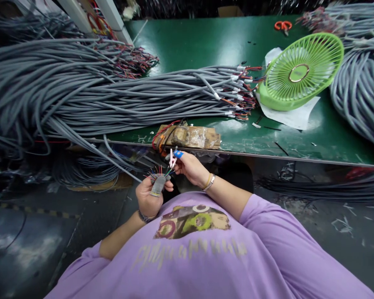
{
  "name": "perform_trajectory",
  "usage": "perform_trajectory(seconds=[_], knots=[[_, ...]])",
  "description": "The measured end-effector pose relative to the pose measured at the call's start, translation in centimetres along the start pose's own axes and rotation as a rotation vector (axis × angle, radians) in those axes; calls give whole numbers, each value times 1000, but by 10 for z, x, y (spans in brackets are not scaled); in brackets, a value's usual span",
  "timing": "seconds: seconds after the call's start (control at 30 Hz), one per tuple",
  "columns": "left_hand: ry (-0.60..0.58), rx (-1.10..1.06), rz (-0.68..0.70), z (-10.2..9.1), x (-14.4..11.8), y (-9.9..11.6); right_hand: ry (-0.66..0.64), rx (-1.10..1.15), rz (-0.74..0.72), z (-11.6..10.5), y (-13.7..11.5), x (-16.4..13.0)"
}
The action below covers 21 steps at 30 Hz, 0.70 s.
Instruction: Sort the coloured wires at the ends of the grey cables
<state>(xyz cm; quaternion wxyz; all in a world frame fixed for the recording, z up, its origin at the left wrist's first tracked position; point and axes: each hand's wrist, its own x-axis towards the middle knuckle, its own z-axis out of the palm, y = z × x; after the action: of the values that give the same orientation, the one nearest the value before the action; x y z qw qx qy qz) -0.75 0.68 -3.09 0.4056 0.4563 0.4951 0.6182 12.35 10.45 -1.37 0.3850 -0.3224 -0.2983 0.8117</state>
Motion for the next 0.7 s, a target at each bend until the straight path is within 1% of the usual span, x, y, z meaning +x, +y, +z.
perform_trajectory(seconds=[0.13,0.17,0.23,0.3,0.37,0.53,0.7], knots=[[-22,139,115,-3,5,1,-8,3,-53,-3,7,3],[-26,159,129,-3,6,1,-10,12,-49,-4,8,5],[-42,186,142,-2,8,1,-20,56,6,-3,9,7],[-59,198,138,-1,9,0,-26,128,90,-2,8,9],[-71,205,120,0,10,0,-20,196,133,0,6,11],[-86,232,78,0,9,-2,5,263,99,4,6,13],[-85,202,52,-1,8,-4,4,275,132,4,9,11]])
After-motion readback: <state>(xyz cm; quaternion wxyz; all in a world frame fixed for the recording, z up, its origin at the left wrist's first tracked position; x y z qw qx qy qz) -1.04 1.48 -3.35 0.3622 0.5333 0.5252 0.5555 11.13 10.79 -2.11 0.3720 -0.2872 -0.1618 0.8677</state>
